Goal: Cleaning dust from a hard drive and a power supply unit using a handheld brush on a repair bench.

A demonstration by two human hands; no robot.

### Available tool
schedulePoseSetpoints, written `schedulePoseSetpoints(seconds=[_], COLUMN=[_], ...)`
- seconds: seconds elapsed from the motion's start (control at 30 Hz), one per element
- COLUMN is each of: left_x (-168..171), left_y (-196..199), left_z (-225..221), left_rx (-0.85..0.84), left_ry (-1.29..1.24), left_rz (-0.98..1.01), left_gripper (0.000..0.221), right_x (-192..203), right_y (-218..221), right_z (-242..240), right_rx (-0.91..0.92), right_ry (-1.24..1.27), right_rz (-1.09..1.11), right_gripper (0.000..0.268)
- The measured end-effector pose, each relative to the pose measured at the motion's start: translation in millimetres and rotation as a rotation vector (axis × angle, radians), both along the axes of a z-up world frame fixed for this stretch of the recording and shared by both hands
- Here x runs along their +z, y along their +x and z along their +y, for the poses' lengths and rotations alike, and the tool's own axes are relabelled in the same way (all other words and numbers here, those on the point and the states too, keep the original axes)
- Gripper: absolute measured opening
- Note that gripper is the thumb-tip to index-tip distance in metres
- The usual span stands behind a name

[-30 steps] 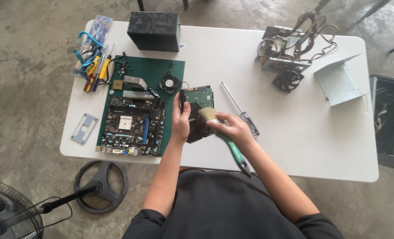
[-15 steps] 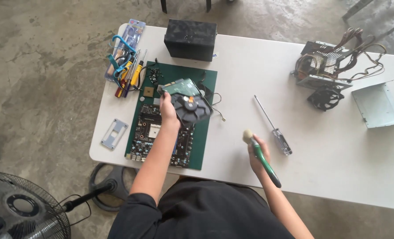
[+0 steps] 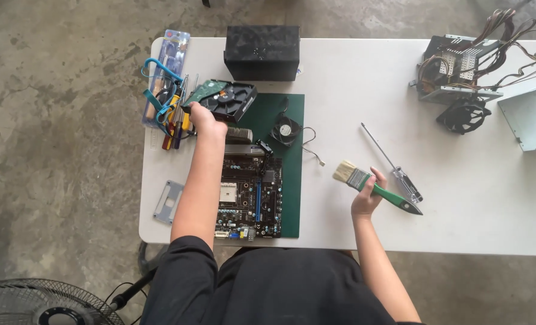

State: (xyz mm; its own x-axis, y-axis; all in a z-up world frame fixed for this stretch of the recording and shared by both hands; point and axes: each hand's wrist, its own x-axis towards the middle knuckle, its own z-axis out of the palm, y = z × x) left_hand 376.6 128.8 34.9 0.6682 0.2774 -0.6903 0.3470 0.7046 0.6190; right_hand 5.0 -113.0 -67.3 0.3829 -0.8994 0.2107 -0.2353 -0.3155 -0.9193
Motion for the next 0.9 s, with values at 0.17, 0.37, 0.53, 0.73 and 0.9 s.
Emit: schedulePoseSetpoints(seconds=[0.17, 0.37, 0.53, 0.73, 0.9], left_x=[-68, -51, -42, -48, -33], left_y=[12, 3, -2, -4, -11], left_z=[-3, -62, -88, -96, -97], left_rx=[-0.004, 0.005, 0.108, 0.177, 0.029], left_ry=[0.085, 0.192, 0.173, 0.134, 0.362], left_rz=[0.097, 0.153, 0.125, 0.116, 0.254], left_gripper=[0.069, 0.072, 0.068, 0.066, 0.054], right_x=[-44, -64, -58, -49, -50], right_y=[0, -9, -7, -2, -1], right_z=[3, -7, -2, 1, 3], right_rx=[-0.051, 0.007, -0.003, 0.022, 0.037], right_ry=[0.152, 0.079, 0.022, 0.006, -0.050], right_rz=[0.125, 0.207, 0.189, 0.178, 0.168], right_gripper=[0.033, 0.034, 0.030, 0.031, 0.031])
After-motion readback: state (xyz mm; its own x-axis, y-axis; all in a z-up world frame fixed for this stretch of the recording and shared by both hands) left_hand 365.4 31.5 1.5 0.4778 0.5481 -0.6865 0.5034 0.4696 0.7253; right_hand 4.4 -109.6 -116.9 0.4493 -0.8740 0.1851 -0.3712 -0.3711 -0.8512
